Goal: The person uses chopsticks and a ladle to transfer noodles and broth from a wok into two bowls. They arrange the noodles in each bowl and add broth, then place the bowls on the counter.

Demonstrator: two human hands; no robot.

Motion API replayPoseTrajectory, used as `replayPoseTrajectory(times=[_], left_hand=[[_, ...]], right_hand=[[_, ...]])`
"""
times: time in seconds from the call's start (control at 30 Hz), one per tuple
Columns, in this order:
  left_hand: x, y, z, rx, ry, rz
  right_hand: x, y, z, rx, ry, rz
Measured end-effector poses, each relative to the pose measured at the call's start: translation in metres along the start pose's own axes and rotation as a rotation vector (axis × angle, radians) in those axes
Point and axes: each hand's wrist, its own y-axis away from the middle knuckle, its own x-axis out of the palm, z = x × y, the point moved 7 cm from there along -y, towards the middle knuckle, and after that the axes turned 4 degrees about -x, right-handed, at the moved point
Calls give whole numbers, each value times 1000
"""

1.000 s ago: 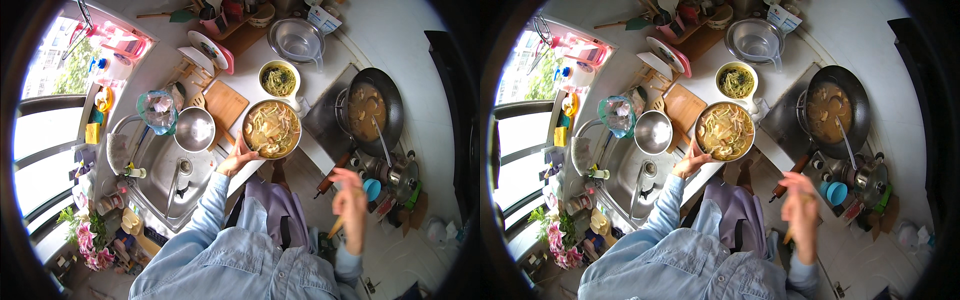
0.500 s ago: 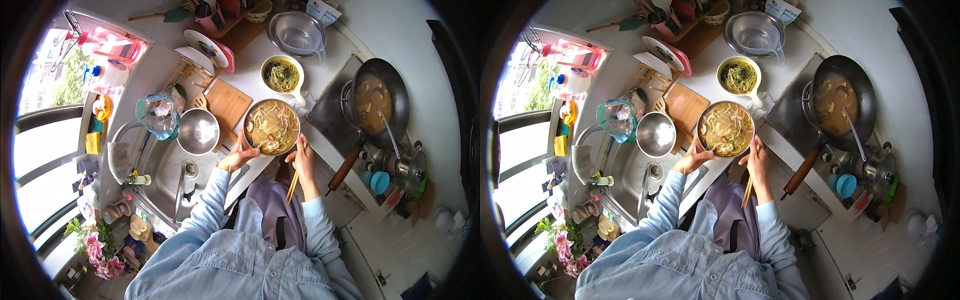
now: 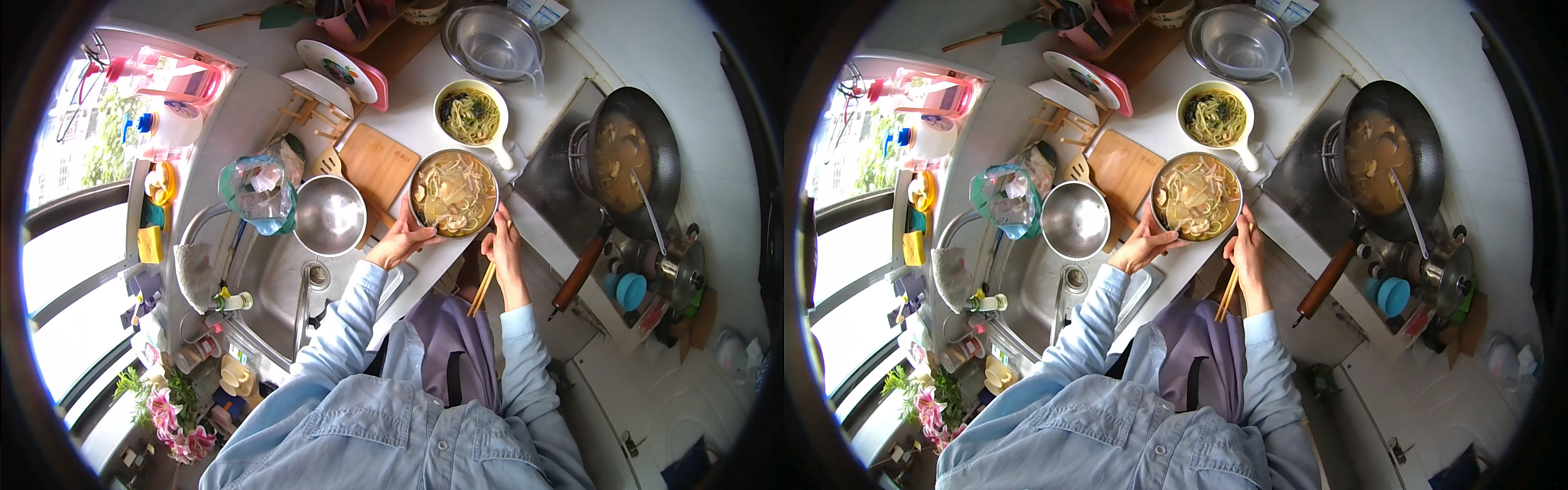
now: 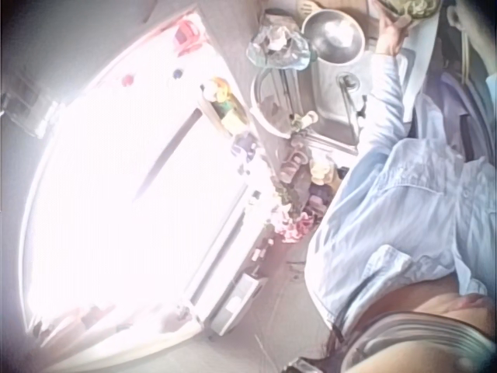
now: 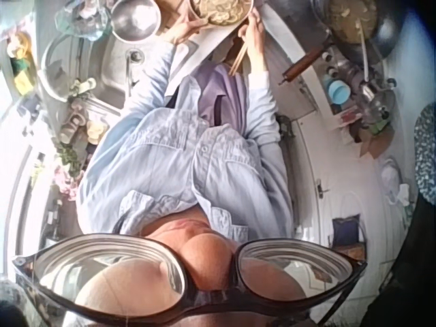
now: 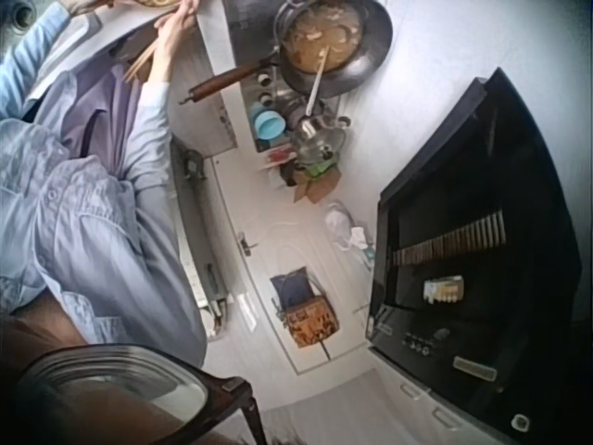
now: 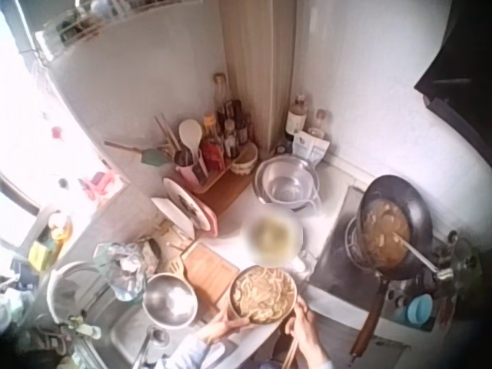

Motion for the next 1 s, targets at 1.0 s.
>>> replayPoseTrajectory(times=[1.0], left_hand=[[11, 41, -10, 175, -317, -353]], right_hand=[[17, 139, 112, -1406, 980, 216]])
